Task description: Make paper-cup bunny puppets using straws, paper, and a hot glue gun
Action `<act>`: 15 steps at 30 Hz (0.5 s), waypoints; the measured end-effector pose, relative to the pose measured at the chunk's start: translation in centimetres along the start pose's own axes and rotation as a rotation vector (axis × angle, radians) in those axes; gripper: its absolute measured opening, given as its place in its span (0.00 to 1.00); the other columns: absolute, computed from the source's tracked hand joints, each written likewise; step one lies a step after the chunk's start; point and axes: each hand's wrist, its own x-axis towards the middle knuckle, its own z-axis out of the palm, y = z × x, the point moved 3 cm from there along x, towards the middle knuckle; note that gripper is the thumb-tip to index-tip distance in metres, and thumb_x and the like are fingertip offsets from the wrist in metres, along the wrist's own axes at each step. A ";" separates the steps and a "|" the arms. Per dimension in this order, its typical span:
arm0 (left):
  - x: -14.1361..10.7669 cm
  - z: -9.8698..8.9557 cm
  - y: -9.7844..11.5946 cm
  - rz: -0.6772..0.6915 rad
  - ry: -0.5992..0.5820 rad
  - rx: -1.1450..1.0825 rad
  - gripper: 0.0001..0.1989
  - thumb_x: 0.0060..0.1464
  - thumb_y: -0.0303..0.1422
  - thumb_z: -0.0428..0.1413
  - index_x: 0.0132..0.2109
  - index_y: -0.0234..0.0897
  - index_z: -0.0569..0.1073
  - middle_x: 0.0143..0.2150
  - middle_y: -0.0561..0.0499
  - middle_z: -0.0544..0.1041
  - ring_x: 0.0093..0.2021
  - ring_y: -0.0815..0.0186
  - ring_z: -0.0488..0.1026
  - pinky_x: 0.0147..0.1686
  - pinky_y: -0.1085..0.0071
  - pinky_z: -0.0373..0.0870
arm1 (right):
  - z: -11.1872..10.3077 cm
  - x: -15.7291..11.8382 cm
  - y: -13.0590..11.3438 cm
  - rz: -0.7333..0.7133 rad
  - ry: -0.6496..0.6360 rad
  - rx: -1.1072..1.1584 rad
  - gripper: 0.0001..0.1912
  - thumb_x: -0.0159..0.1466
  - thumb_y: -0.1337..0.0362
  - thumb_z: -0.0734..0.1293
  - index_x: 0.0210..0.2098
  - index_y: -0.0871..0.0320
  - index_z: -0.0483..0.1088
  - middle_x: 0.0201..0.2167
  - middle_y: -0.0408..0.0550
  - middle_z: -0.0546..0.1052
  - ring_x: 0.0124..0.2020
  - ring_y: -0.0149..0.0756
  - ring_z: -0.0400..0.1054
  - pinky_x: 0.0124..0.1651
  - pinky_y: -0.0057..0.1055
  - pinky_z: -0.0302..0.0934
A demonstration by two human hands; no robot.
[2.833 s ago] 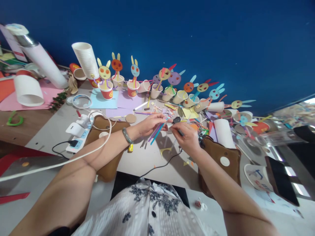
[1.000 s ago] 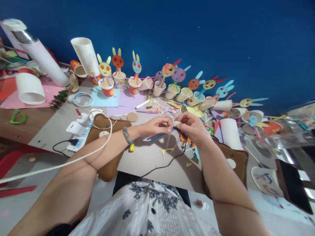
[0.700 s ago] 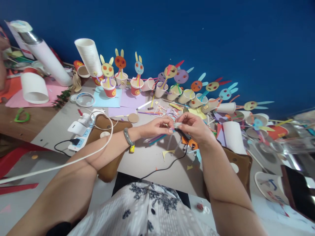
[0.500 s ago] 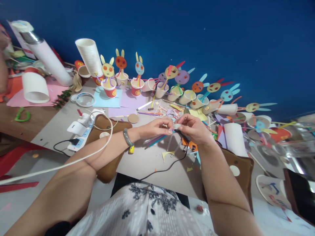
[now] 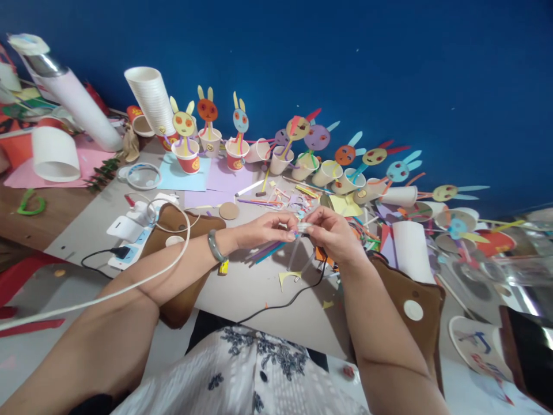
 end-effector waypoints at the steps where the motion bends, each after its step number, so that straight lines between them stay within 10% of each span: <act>1: 0.0 0.0 0.0 -0.004 -0.003 0.010 0.10 0.54 0.39 0.63 0.33 0.37 0.72 0.35 0.52 0.67 0.39 0.65 0.64 0.46 0.66 0.62 | 0.0 0.0 0.0 -0.015 0.000 -0.020 0.23 0.50 0.49 0.80 0.28 0.55 0.67 0.27 0.41 0.74 0.19 0.24 0.58 0.20 0.25 0.51; 6: 0.0 0.1 -0.3 -0.015 -0.016 0.036 0.10 0.53 0.38 0.63 0.33 0.37 0.73 0.38 0.51 0.68 0.40 0.65 0.65 0.46 0.67 0.62 | 0.0 0.3 0.0 -0.066 -0.048 -0.069 0.20 0.51 0.52 0.80 0.27 0.54 0.67 0.28 0.43 0.76 0.27 0.31 0.68 0.30 0.30 0.63; 15: -0.1 0.2 -0.3 -0.009 -0.020 -0.035 0.09 0.55 0.36 0.63 0.34 0.36 0.72 0.35 0.53 0.68 0.38 0.66 0.64 0.44 0.67 0.61 | -0.1 0.3 0.6 -0.004 -0.074 0.014 0.22 0.49 0.51 0.80 0.27 0.54 0.66 0.28 0.44 0.77 0.25 0.30 0.65 0.24 0.27 0.54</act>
